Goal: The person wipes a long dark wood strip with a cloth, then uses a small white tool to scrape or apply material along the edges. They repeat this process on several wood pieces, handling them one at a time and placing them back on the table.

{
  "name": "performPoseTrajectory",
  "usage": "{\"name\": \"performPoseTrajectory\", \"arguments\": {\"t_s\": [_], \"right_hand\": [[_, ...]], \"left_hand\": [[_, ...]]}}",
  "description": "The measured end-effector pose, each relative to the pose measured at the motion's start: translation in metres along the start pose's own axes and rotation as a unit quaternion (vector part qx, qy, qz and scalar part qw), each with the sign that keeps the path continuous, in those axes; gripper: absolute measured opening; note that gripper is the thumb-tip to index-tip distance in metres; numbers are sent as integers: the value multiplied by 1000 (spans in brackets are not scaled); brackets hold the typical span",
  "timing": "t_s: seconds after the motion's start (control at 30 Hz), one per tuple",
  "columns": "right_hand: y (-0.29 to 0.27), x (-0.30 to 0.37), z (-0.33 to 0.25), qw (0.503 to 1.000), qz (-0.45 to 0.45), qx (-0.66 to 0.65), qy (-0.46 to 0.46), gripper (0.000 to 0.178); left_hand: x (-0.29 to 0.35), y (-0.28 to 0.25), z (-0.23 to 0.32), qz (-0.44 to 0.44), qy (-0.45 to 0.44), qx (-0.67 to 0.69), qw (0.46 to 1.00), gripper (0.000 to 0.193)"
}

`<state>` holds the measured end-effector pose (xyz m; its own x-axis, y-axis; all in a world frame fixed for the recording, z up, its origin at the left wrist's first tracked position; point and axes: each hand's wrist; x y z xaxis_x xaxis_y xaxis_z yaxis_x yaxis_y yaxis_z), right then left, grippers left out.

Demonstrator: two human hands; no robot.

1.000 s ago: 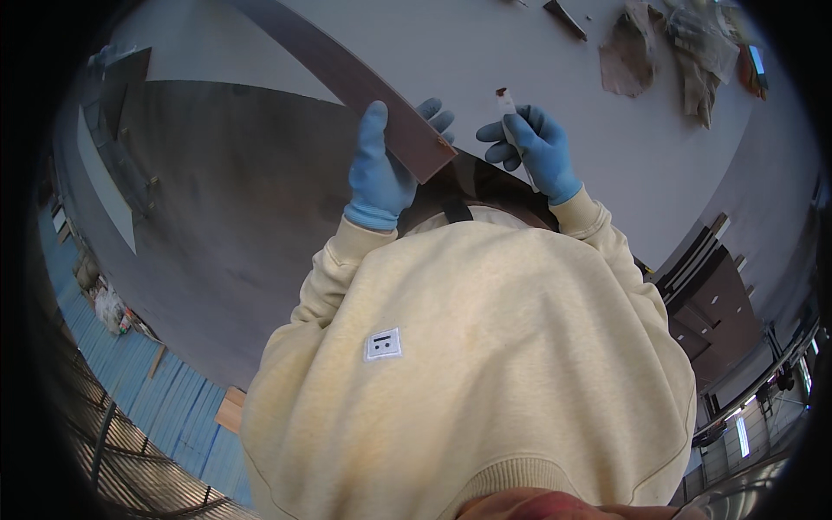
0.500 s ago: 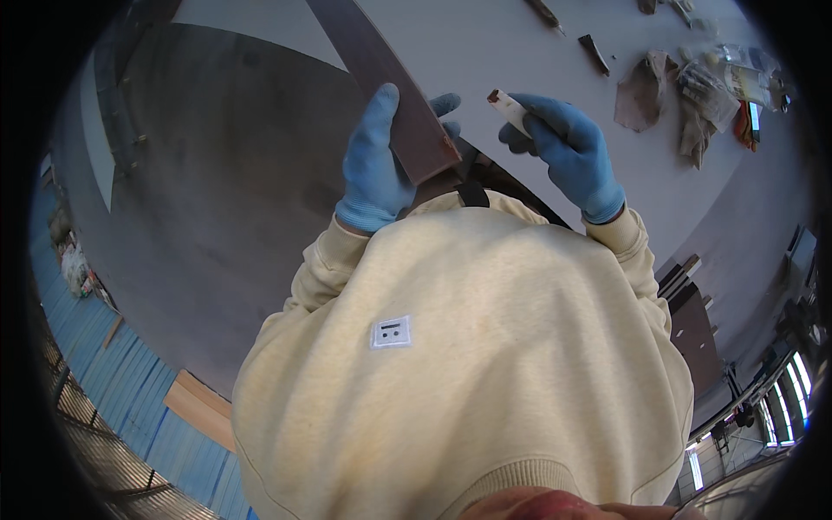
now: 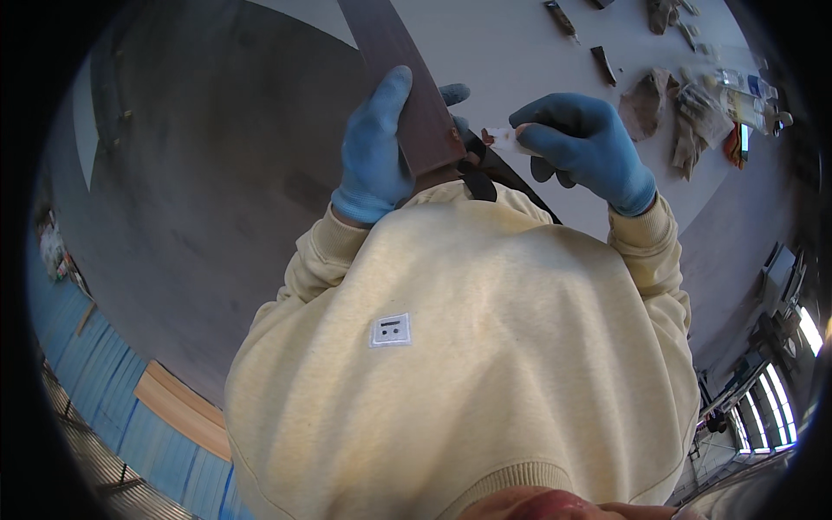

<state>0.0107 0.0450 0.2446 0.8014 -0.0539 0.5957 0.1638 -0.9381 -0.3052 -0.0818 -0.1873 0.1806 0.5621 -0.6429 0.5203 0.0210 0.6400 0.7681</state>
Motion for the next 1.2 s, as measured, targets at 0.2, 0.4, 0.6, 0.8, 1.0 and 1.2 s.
{"name": "performPoseTrajectory", "arguments": {"t_s": [0.2, 0.4, 0.6, 0.8, 1.0, 1.2], "right_hand": [[7, -14, -13, 998, -14, 58, -18, 22], [10, -26, -18, 994, -39, 93, -39, 24], [9, -35, -18, 992, -61, 107, -31, 26], [12, -37, -18, 991, -67, 112, -33, 27], [14, -38, -18, 990, -63, 126, -30, 26], [14, -38, -19, 987, -61, 145, -21, 27]], "left_hand": [[-1, -10, -5, -7, 53, -31, 998, 46], [-2, -17, -4, 5, 68, -64, 996, 52], [0, -18, -5, -10, 77, -66, 995, 52], [1, -21, -3, -7, 73, -84, 994, 55], [0, -19, -7, 8, 89, -73, 993, 57], [-1, -19, -6, -3, 95, -87, 992, 56]]}}
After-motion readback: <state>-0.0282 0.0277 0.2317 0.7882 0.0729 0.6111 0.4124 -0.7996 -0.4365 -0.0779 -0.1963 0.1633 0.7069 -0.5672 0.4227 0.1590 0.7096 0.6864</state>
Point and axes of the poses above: each hand's wrist, its own x-axis away from the middle knuckle, its own y-axis out of the palm, z = x × y, and after that the axes turned 12 degrees about x, right-handed
